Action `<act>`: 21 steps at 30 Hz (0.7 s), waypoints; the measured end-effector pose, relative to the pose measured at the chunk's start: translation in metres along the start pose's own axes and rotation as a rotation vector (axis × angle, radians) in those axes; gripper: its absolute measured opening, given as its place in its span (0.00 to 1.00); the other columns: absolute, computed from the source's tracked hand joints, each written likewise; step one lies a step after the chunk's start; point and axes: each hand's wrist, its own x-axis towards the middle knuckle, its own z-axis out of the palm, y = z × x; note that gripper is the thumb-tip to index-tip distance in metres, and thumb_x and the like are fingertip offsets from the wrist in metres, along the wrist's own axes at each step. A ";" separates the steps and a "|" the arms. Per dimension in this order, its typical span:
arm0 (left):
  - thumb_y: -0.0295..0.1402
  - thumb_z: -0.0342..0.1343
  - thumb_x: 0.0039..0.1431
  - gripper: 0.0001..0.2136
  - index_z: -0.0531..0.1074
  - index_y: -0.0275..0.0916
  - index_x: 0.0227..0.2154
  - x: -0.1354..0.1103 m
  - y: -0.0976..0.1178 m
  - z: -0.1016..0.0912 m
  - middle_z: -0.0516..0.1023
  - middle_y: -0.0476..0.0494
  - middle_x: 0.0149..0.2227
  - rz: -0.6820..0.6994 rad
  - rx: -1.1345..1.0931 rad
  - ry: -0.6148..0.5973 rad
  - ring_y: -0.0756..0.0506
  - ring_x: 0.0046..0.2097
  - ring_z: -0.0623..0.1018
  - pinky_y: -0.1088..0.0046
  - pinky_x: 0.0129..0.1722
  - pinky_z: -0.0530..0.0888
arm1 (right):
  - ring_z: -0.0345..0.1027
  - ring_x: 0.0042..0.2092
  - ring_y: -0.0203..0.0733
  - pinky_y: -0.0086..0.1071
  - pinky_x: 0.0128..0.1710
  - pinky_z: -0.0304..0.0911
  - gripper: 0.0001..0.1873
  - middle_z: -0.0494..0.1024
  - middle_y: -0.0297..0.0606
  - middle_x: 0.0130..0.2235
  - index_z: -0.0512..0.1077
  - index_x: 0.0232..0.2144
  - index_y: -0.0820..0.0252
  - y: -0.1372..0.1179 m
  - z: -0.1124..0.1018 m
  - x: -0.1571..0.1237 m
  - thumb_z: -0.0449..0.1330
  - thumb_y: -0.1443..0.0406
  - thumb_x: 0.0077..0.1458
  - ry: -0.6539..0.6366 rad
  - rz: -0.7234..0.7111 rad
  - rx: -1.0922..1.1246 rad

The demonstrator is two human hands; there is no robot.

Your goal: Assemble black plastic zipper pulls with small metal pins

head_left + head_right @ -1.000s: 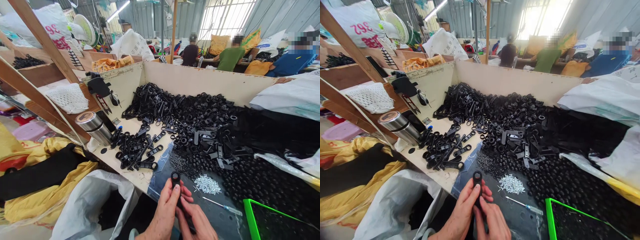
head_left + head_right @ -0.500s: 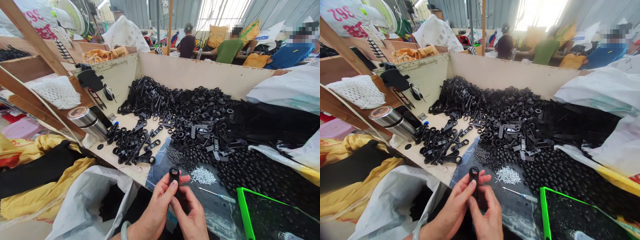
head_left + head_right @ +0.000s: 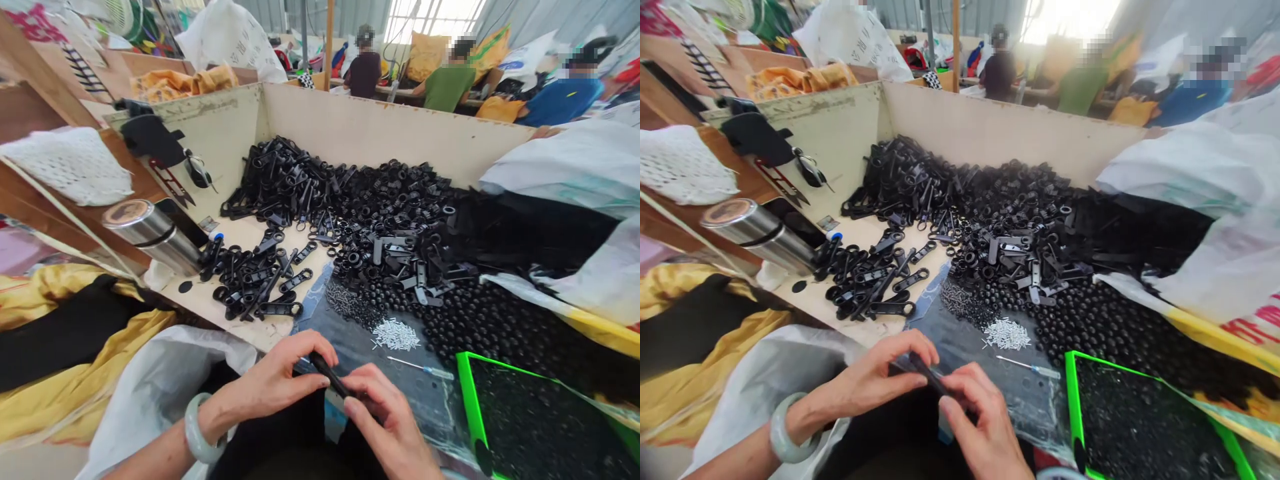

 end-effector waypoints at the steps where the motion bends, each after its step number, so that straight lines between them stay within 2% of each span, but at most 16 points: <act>1: 0.25 0.55 0.62 0.10 0.77 0.43 0.42 0.003 -0.005 0.000 0.80 0.42 0.46 0.083 0.080 -0.007 0.42 0.49 0.76 0.65 0.51 0.71 | 0.75 0.43 0.40 0.29 0.41 0.72 0.13 0.77 0.37 0.44 0.74 0.51 0.50 0.005 -0.003 0.000 0.56 0.61 0.67 0.055 -0.038 -0.079; 4: 0.19 0.49 0.59 0.19 0.75 0.44 0.46 0.010 -0.021 0.008 0.78 0.41 0.52 0.262 0.340 0.004 0.40 0.56 0.72 0.59 0.59 0.67 | 0.75 0.44 0.45 0.37 0.46 0.72 0.18 0.79 0.40 0.44 0.70 0.58 0.51 0.022 -0.006 0.006 0.57 0.63 0.67 0.205 -0.181 -0.370; 6: 0.17 0.48 0.57 0.21 0.74 0.45 0.48 0.014 -0.027 0.018 0.77 0.41 0.54 0.276 0.454 0.062 0.39 0.59 0.69 0.56 0.62 0.64 | 0.74 0.43 0.46 0.40 0.46 0.73 0.18 0.80 0.40 0.43 0.70 0.58 0.52 0.032 -0.002 0.012 0.56 0.65 0.67 0.202 -0.228 -0.460; 9: 0.19 0.50 0.60 0.18 0.72 0.44 0.48 0.020 -0.028 0.031 0.77 0.41 0.51 0.238 0.517 0.110 0.39 0.57 0.71 0.58 0.60 0.65 | 0.74 0.45 0.46 0.40 0.46 0.73 0.17 0.79 0.39 0.46 0.70 0.57 0.51 0.040 0.005 0.016 0.56 0.66 0.67 0.162 -0.232 -0.436; 12: 0.23 0.54 0.63 0.13 0.72 0.43 0.47 0.026 -0.025 0.039 0.78 0.42 0.45 0.217 0.618 0.030 0.39 0.50 0.72 0.59 0.53 0.66 | 0.74 0.48 0.45 0.38 0.48 0.73 0.20 0.79 0.39 0.49 0.68 0.58 0.52 0.043 0.000 0.010 0.60 0.65 0.65 0.159 -0.218 -0.387; 14: 0.24 0.54 0.64 0.11 0.72 0.43 0.46 0.031 -0.026 0.042 0.77 0.43 0.43 0.212 0.705 -0.012 0.40 0.47 0.72 0.60 0.49 0.65 | 0.75 0.46 0.44 0.36 0.47 0.73 0.21 0.79 0.39 0.48 0.68 0.59 0.52 0.044 -0.012 0.004 0.60 0.63 0.65 0.187 -0.178 -0.378; 17: 0.23 0.53 0.65 0.08 0.72 0.43 0.42 0.037 -0.029 0.049 0.75 0.44 0.43 0.196 0.769 0.043 0.40 0.47 0.71 0.60 0.49 0.63 | 0.76 0.44 0.42 0.33 0.45 0.71 0.13 0.80 0.38 0.45 0.73 0.52 0.52 0.046 -0.041 0.003 0.57 0.61 0.68 0.336 -0.098 -0.431; 19: 0.22 0.52 0.64 0.10 0.72 0.42 0.42 0.041 -0.030 0.057 0.74 0.43 0.42 0.169 0.756 0.101 0.40 0.47 0.70 0.59 0.49 0.62 | 0.75 0.42 0.42 0.33 0.43 0.70 0.11 0.80 0.37 0.42 0.76 0.45 0.53 0.048 -0.060 0.012 0.55 0.58 0.68 0.438 -0.028 -0.502; 21: 0.20 0.50 0.63 0.12 0.71 0.40 0.44 0.042 -0.029 0.065 0.73 0.43 0.42 0.138 0.709 0.137 0.40 0.47 0.69 0.59 0.50 0.62 | 0.75 0.40 0.41 0.33 0.41 0.69 0.13 0.79 0.37 0.41 0.76 0.41 0.54 0.050 -0.074 0.028 0.53 0.57 0.69 0.463 0.027 -0.575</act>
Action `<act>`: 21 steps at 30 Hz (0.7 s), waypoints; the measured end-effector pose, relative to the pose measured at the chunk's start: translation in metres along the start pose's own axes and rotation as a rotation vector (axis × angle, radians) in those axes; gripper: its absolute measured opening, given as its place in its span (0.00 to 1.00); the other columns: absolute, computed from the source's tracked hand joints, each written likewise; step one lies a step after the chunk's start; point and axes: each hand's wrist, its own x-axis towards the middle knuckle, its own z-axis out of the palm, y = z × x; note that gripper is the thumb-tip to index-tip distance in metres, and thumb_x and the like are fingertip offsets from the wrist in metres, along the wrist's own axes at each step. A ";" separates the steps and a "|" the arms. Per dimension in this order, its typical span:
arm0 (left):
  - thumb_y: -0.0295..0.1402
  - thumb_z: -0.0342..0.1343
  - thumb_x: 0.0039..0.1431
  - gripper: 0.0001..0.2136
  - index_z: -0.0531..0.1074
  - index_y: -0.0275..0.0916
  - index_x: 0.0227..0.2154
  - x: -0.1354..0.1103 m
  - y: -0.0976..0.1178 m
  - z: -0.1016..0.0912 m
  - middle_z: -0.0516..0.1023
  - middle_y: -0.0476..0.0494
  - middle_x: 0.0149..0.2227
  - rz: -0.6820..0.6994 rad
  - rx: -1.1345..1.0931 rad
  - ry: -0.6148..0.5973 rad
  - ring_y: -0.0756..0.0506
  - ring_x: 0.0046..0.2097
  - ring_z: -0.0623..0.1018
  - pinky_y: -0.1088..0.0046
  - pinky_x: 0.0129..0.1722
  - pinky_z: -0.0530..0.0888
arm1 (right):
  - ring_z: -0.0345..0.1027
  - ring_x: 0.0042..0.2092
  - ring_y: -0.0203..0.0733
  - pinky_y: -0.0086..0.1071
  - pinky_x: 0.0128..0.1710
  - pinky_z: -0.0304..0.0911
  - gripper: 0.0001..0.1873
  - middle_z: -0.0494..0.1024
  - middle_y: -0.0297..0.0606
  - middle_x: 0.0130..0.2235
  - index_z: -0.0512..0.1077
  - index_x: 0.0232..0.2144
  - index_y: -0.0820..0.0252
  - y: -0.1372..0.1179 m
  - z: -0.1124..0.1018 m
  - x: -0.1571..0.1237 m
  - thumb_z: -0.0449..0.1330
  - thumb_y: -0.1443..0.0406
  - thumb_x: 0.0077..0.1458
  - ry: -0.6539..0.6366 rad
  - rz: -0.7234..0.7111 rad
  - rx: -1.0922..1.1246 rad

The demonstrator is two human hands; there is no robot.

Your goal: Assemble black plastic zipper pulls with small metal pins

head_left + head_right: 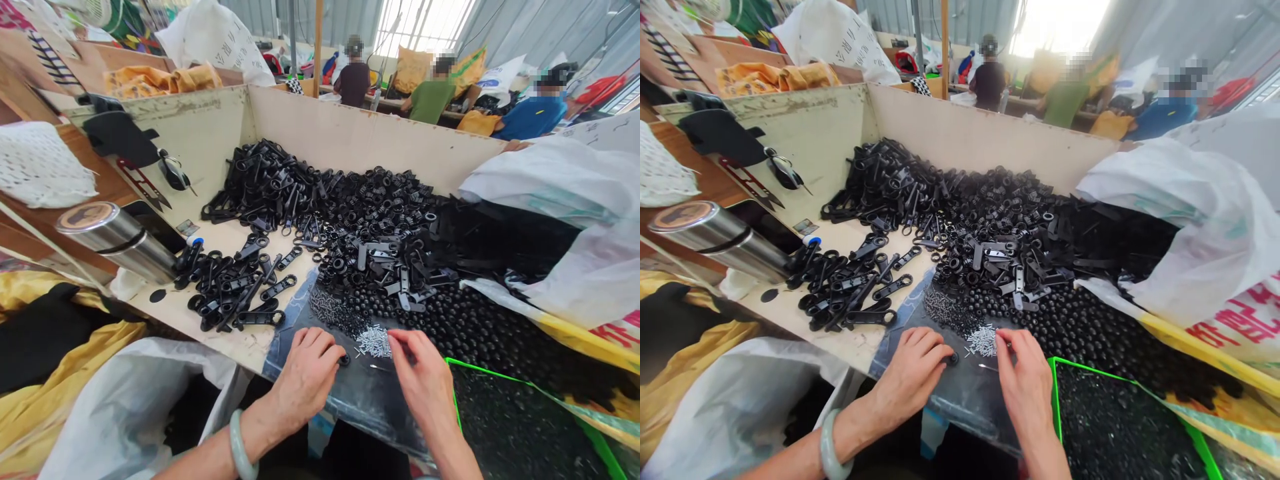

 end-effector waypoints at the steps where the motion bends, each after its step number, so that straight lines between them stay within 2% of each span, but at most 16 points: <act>1: 0.19 0.50 0.62 0.12 0.71 0.40 0.44 0.000 0.003 0.003 0.73 0.43 0.42 -0.019 -0.025 0.012 0.40 0.47 0.69 0.59 0.50 0.62 | 0.74 0.40 0.41 0.32 0.40 0.68 0.14 0.79 0.37 0.41 0.76 0.41 0.54 0.002 0.002 0.011 0.52 0.57 0.70 -0.018 -0.002 -0.028; 4: 0.22 0.53 0.63 0.10 0.70 0.39 0.45 -0.001 0.009 0.010 0.73 0.42 0.44 -0.058 -0.079 0.056 0.40 0.48 0.69 0.58 0.51 0.62 | 0.74 0.40 0.41 0.33 0.40 0.67 0.13 0.78 0.36 0.41 0.76 0.44 0.54 0.003 0.016 0.039 0.52 0.60 0.69 -0.099 -0.065 -0.067; 7: 0.25 0.56 0.64 0.09 0.71 0.41 0.45 -0.003 0.009 0.018 0.73 0.43 0.45 -0.077 -0.097 0.110 0.40 0.49 0.69 0.58 0.51 0.62 | 0.73 0.40 0.42 0.34 0.39 0.66 0.12 0.77 0.37 0.41 0.76 0.45 0.54 0.003 0.029 0.053 0.54 0.62 0.67 -0.153 -0.112 -0.096; 11: 0.24 0.57 0.64 0.08 0.72 0.42 0.44 -0.002 0.006 0.027 0.73 0.45 0.43 -0.101 -0.135 0.160 0.42 0.48 0.70 0.59 0.50 0.63 | 0.72 0.42 0.45 0.35 0.41 0.65 0.11 0.76 0.38 0.40 0.76 0.40 0.56 0.004 0.031 0.051 0.54 0.62 0.67 -0.159 -0.117 -0.127; 16: 0.23 0.61 0.61 0.09 0.73 0.42 0.41 -0.003 0.005 0.028 0.73 0.46 0.42 -0.123 -0.172 0.182 0.42 0.47 0.70 0.60 0.50 0.63 | 0.73 0.40 0.42 0.34 0.39 0.65 0.12 0.77 0.38 0.43 0.75 0.46 0.56 0.003 0.031 0.045 0.54 0.60 0.67 -0.164 -0.096 -0.131; 21: 0.23 0.63 0.58 0.09 0.74 0.42 0.39 -0.004 0.006 0.025 0.73 0.47 0.41 -0.128 -0.192 0.187 0.43 0.47 0.71 0.60 0.51 0.63 | 0.73 0.39 0.43 0.35 0.39 0.66 0.11 0.77 0.38 0.41 0.76 0.42 0.57 -0.003 0.030 0.050 0.54 0.60 0.67 -0.174 -0.099 -0.117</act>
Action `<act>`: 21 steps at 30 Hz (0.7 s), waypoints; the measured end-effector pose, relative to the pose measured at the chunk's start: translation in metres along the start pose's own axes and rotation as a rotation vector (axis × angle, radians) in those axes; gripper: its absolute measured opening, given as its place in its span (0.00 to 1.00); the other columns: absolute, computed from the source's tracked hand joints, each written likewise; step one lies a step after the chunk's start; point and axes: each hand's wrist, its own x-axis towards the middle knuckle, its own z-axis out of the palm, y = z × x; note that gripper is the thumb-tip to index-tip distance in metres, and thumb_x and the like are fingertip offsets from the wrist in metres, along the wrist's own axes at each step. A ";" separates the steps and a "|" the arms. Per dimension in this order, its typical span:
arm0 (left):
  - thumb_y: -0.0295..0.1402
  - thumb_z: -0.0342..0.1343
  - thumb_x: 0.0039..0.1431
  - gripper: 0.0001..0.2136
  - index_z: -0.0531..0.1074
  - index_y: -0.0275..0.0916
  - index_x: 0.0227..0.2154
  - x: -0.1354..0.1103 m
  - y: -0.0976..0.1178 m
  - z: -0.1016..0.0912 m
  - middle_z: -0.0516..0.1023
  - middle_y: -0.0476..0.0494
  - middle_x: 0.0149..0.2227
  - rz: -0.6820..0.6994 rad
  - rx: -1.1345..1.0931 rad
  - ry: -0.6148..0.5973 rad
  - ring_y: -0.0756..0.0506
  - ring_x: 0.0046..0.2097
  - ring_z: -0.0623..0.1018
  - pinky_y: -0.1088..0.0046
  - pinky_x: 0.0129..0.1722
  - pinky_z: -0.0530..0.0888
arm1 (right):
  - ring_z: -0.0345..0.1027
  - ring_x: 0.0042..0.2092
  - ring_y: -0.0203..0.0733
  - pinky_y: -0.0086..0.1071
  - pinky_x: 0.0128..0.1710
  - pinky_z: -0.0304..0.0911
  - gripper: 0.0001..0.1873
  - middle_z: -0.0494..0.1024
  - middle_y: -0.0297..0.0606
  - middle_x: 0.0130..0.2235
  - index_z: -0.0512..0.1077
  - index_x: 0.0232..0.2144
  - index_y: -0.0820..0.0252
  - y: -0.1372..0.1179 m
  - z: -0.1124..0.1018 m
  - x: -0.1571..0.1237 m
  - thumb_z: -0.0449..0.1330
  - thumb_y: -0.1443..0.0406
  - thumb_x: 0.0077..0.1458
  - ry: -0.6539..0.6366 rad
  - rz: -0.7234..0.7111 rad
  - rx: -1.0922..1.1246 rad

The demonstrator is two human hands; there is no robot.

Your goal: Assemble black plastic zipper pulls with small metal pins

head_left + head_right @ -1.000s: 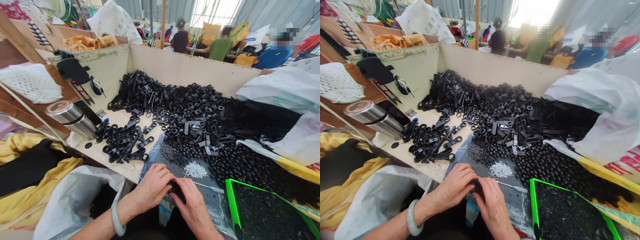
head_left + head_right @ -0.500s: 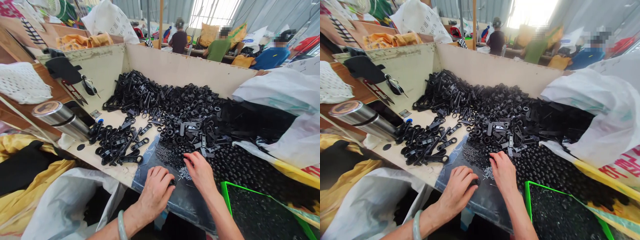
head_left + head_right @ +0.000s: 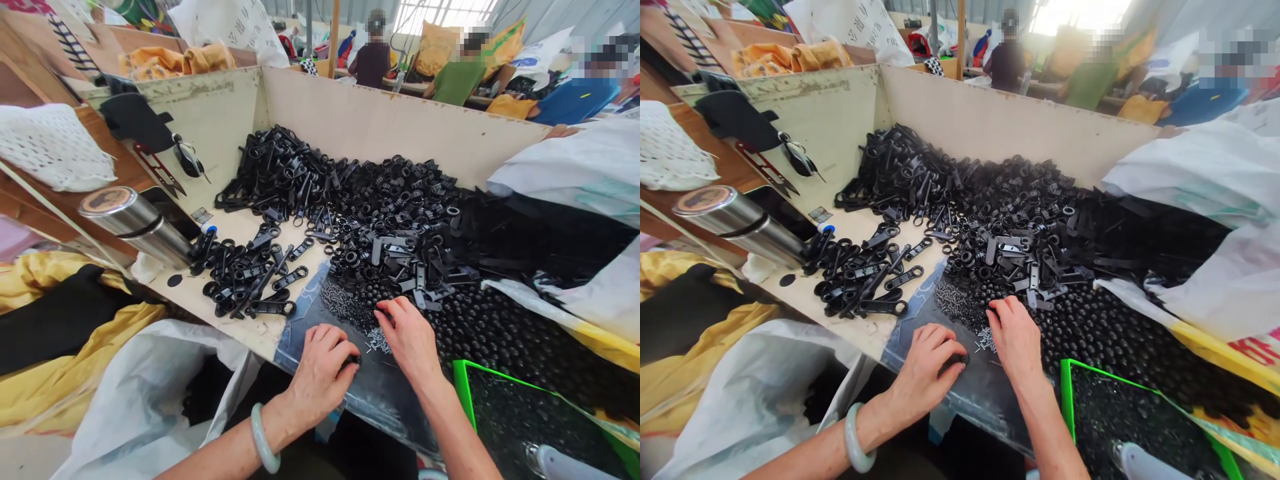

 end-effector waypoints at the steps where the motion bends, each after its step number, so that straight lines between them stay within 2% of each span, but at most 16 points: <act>1: 0.23 0.63 0.58 0.09 0.74 0.42 0.39 0.000 0.000 0.000 0.73 0.47 0.41 -0.003 -0.002 -0.002 0.43 0.47 0.71 0.60 0.51 0.63 | 0.73 0.38 0.42 0.34 0.39 0.67 0.11 0.78 0.37 0.41 0.76 0.42 0.56 -0.002 -0.003 -0.003 0.55 0.60 0.67 -0.001 -0.001 0.019; 6: 0.25 0.64 0.59 0.08 0.74 0.42 0.40 -0.001 -0.002 0.001 0.74 0.48 0.42 -0.002 0.006 0.006 0.44 0.47 0.71 0.61 0.50 0.63 | 0.76 0.35 0.36 0.28 0.37 0.71 0.10 0.81 0.33 0.40 0.76 0.45 0.53 -0.022 -0.010 -0.047 0.59 0.57 0.66 -0.074 0.038 0.373; 8: 0.24 0.63 0.59 0.09 0.75 0.42 0.40 -0.002 -0.004 0.002 0.74 0.48 0.41 0.002 0.013 0.013 0.44 0.47 0.71 0.61 0.50 0.62 | 0.77 0.36 0.37 0.27 0.38 0.72 0.10 0.82 0.34 0.40 0.76 0.46 0.53 -0.029 -0.008 -0.065 0.59 0.58 0.66 -0.097 0.030 0.445; 11: 0.23 0.63 0.59 0.09 0.75 0.42 0.39 -0.003 -0.006 0.003 0.74 0.48 0.41 0.004 0.017 0.018 0.44 0.47 0.71 0.61 0.50 0.62 | 0.77 0.37 0.36 0.27 0.37 0.72 0.10 0.81 0.34 0.41 0.76 0.45 0.53 -0.038 -0.004 -0.077 0.58 0.59 0.67 -0.092 -0.006 0.444; 15: 0.23 0.62 0.60 0.08 0.75 0.42 0.39 -0.003 -0.006 0.004 0.75 0.48 0.41 0.010 0.011 0.038 0.44 0.46 0.71 0.61 0.49 0.62 | 0.77 0.35 0.35 0.25 0.36 0.71 0.09 0.81 0.32 0.38 0.76 0.41 0.53 -0.045 -0.004 -0.076 0.57 0.58 0.67 -0.048 -0.007 0.374; 21: 0.23 0.62 0.59 0.08 0.74 0.42 0.39 -0.004 -0.006 0.005 0.75 0.48 0.41 -0.001 0.018 0.040 0.43 0.47 0.71 0.60 0.49 0.62 | 0.76 0.29 0.36 0.27 0.29 0.68 0.16 0.82 0.30 0.33 0.77 0.36 0.52 -0.053 -0.006 -0.074 0.55 0.52 0.67 -0.012 0.032 0.224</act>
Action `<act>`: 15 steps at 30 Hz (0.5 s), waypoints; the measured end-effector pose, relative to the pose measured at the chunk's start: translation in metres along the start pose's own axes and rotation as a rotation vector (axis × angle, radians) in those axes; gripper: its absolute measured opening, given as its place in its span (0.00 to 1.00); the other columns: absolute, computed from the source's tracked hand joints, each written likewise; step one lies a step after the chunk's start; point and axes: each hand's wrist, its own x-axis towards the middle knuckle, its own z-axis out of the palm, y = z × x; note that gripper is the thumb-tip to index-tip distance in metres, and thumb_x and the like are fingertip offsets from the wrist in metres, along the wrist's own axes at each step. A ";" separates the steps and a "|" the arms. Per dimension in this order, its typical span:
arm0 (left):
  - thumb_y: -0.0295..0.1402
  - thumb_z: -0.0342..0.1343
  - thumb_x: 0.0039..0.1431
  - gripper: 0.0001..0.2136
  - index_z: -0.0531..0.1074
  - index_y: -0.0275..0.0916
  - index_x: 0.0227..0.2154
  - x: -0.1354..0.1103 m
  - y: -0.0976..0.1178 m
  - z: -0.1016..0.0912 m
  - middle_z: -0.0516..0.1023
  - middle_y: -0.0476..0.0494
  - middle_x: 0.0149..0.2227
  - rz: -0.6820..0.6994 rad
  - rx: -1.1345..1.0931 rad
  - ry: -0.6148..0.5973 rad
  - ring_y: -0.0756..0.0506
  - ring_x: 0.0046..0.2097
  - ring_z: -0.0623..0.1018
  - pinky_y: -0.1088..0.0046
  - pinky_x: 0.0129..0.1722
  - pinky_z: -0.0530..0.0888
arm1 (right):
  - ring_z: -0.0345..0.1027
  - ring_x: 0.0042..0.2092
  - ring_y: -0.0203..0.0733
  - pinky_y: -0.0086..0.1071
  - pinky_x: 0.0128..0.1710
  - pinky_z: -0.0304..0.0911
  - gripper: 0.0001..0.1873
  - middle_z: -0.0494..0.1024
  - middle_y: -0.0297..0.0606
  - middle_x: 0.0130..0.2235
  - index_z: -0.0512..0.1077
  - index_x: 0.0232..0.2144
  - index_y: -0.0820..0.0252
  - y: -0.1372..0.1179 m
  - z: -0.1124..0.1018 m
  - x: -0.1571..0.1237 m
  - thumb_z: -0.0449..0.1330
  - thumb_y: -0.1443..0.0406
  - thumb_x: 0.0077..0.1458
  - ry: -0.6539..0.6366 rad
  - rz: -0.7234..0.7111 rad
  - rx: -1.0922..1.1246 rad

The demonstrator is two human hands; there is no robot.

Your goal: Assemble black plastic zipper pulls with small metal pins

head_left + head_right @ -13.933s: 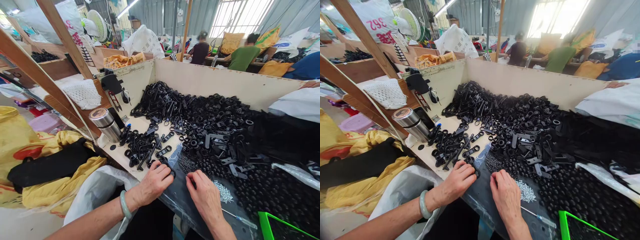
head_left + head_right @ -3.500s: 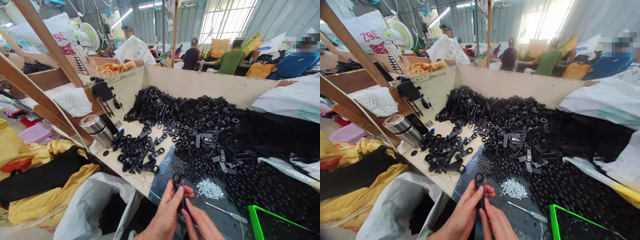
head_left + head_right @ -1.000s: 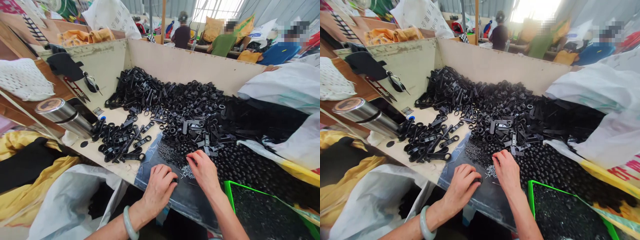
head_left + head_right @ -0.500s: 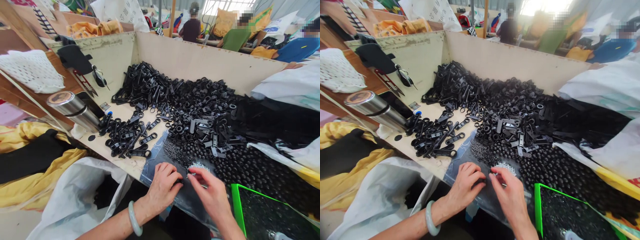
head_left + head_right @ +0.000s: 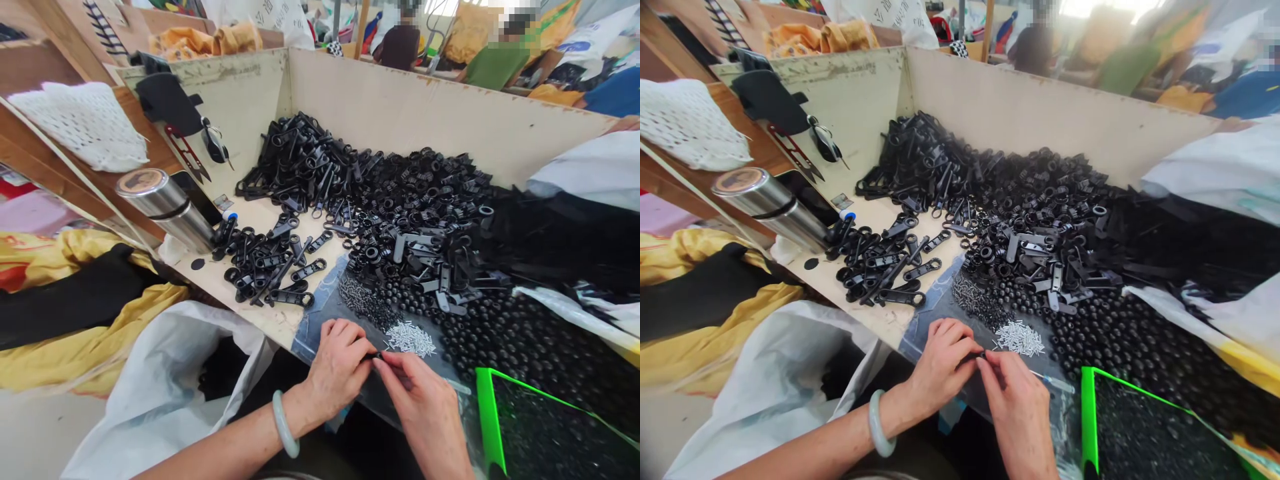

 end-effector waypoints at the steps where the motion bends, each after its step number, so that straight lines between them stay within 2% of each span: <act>1: 0.24 0.62 0.59 0.08 0.74 0.41 0.39 0.000 0.000 0.000 0.75 0.48 0.41 -0.001 0.003 -0.004 0.43 0.47 0.71 0.60 0.49 0.62 | 0.76 0.29 0.36 0.27 0.28 0.68 0.17 0.82 0.30 0.33 0.77 0.35 0.52 -0.001 0.001 0.000 0.55 0.51 0.67 0.005 0.006 -0.016; 6: 0.24 0.62 0.60 0.07 0.74 0.41 0.40 0.000 0.004 -0.005 0.75 0.48 0.41 -0.008 0.005 -0.012 0.43 0.47 0.72 0.59 0.51 0.62 | 0.77 0.30 0.38 0.28 0.29 0.69 0.20 0.83 0.33 0.33 0.77 0.34 0.54 -0.002 0.009 -0.003 0.55 0.49 0.67 0.030 0.050 -0.029; 9: 0.24 0.61 0.60 0.12 0.73 0.42 0.45 -0.002 0.006 -0.007 0.77 0.47 0.44 0.033 -0.004 -0.013 0.42 0.50 0.72 0.58 0.54 0.60 | 0.77 0.31 0.39 0.29 0.31 0.71 0.20 0.82 0.36 0.35 0.78 0.36 0.55 0.000 0.014 -0.009 0.54 0.49 0.67 0.066 0.074 -0.003; 12: 0.25 0.58 0.63 0.13 0.72 0.43 0.49 -0.004 0.005 -0.006 0.80 0.47 0.46 0.106 -0.027 0.011 0.42 0.53 0.73 0.56 0.59 0.56 | 0.79 0.34 0.40 0.29 0.35 0.74 0.18 0.83 0.37 0.38 0.78 0.41 0.56 0.007 0.011 -0.011 0.57 0.50 0.65 -0.018 0.133 0.133; 15: 0.27 0.56 0.67 0.10 0.73 0.44 0.48 -0.005 0.002 -0.003 0.82 0.49 0.44 0.113 -0.045 0.044 0.44 0.51 0.76 0.57 0.60 0.55 | 0.79 0.35 0.40 0.29 0.36 0.75 0.18 0.83 0.37 0.37 0.77 0.48 0.56 0.018 -0.001 -0.002 0.59 0.52 0.65 -0.082 0.175 0.222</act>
